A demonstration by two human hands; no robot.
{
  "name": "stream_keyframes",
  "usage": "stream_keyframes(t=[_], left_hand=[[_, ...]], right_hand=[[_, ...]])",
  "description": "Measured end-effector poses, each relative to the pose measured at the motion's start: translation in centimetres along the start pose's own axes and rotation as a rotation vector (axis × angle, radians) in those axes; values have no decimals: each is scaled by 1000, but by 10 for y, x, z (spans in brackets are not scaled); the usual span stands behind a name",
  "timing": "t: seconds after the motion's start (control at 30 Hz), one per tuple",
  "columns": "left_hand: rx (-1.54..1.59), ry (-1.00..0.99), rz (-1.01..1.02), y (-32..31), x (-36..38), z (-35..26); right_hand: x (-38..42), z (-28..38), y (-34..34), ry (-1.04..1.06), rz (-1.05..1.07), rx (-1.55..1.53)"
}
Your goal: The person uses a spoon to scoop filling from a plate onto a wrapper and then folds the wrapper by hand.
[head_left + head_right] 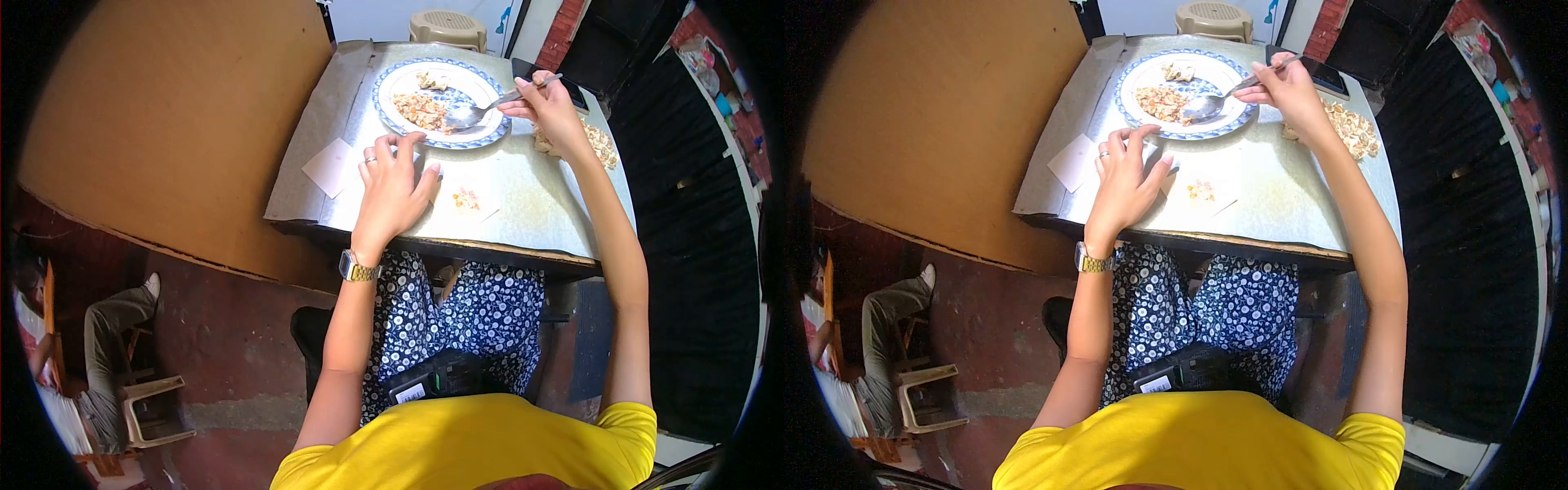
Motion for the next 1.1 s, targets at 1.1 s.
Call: stream_keyframes(t=[1.1], left_hand=[[23,16,14,0,1,2]], right_hand=[[33,26,-63,438,77,366]])
Point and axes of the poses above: each hand's wrist, its own x-axis away from the middle knuckle, its own y-axis out of the back of the hand, z = x × y, the point moved 9 cm from there along -x, towards the middle knuckle, and after that the axes turned 7 degrees about -y, right-handed, at the moved point
